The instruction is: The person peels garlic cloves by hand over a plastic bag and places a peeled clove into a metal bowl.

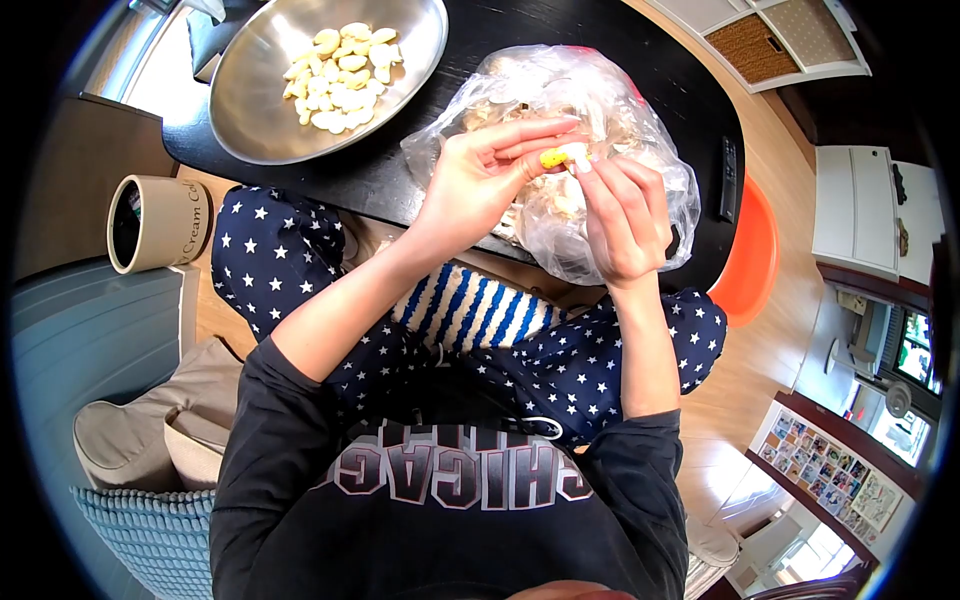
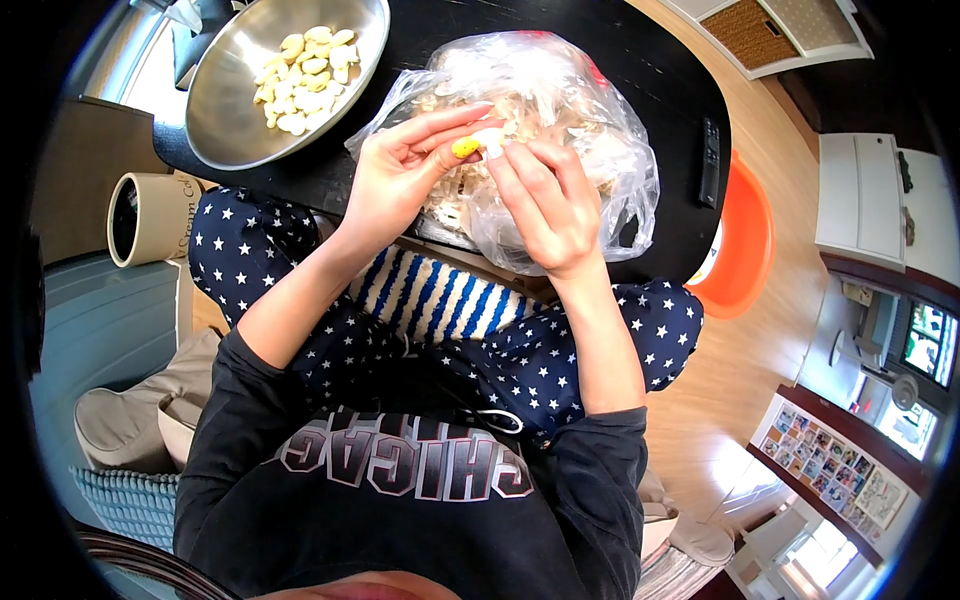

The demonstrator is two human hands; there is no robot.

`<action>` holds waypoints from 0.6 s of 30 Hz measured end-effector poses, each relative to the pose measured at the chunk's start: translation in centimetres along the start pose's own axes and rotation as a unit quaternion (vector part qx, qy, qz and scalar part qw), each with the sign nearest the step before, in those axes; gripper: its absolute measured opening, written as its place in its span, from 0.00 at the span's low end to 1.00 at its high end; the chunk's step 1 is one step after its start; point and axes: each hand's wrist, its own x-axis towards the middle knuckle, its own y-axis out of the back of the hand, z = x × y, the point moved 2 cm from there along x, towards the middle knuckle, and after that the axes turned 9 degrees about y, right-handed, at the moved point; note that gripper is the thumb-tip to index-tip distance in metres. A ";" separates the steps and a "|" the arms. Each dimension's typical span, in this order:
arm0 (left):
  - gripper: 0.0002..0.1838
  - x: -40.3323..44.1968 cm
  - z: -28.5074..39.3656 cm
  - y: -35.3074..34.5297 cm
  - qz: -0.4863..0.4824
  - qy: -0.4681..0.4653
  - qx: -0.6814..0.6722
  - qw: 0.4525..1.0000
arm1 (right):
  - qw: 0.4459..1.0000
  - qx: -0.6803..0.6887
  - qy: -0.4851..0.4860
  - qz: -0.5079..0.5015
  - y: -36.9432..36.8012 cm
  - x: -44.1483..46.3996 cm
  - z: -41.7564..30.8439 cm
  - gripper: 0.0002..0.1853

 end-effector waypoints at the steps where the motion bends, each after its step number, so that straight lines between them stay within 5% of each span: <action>1: 0.18 0.0 -0.1 0.0 0.001 0.001 -0.011 1.000 | 1.000 -0.001 -0.001 -0.003 0.0 0.0 0.0 0.18; 18: 0.20 -0.2 -1.0 -0.1 -0.025 0.100 -0.160 0.982 | 1.000 -0.019 0.017 -0.017 -0.6 -0.2 0.2 0.16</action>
